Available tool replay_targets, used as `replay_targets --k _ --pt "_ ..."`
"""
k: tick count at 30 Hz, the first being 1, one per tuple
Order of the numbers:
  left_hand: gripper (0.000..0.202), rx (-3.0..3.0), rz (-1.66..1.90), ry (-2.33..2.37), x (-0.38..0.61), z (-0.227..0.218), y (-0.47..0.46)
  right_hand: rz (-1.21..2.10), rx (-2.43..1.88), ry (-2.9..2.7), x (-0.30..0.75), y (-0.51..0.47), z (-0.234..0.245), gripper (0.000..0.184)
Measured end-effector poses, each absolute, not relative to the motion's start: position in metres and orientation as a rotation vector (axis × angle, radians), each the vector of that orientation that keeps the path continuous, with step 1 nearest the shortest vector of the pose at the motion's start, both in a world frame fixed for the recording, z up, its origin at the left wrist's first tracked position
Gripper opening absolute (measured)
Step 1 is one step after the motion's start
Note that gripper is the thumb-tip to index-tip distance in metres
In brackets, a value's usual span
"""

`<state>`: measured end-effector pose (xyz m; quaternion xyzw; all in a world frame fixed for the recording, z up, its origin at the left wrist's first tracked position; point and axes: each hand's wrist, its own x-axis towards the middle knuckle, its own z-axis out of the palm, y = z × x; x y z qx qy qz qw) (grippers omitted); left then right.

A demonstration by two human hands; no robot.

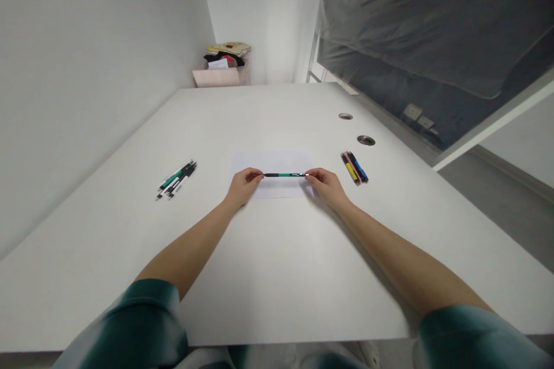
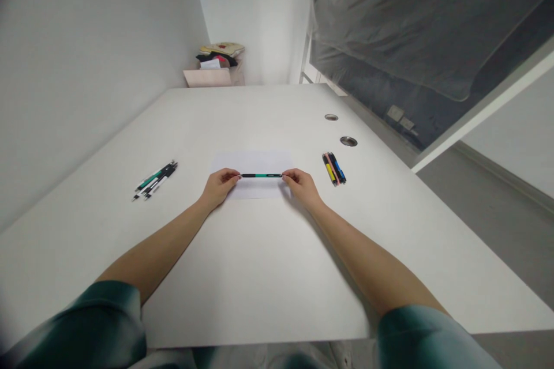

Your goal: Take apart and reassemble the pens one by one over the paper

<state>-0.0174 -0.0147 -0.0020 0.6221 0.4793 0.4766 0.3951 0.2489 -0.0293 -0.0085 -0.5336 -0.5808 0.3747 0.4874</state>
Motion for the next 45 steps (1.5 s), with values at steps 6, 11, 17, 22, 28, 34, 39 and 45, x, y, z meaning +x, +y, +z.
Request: replay_targets --k 6,11,17,22,28,34,39,45 --pt "0.020 1.573 1.200 1.224 -0.0173 -0.0009 -0.0161 0.929 -1.306 -1.422 0.2497 -0.0301 -0.0081 0.033" --pt "0.021 1.578 1.183 1.246 -0.0180 -0.0009 -0.0162 0.935 -1.304 -1.430 0.2507 -0.0305 -0.0078 0.033" --pt "0.020 1.618 1.183 1.242 -0.0186 -0.0038 -0.0135 0.934 -1.288 -1.422 0.2504 -0.0291 -0.0099 0.033" --pt "0.021 1.629 1.172 1.252 -0.0190 -0.0023 -0.0138 0.932 -1.296 -1.425 0.2499 -0.0300 -0.0086 0.033" --pt "0.020 1.641 1.163 1.261 -0.0186 0.0007 -0.0159 0.928 -1.303 -1.424 0.2495 -0.0309 -0.0067 0.034" --pt "0.020 1.645 1.159 1.253 -0.0184 0.0018 -0.0167 0.928 -1.314 -1.426 0.2494 -0.0312 -0.0062 0.034" --pt "0.021 1.661 1.154 1.265 -0.0190 0.0014 -0.0169 0.927 -1.307 -1.431 0.2494 -0.0324 -0.0060 0.034" --pt "0.022 1.663 1.153 1.270 -0.0183 -0.0008 -0.0155 0.918 -1.317 -1.441 0.2493 -0.0327 -0.0048 0.033"
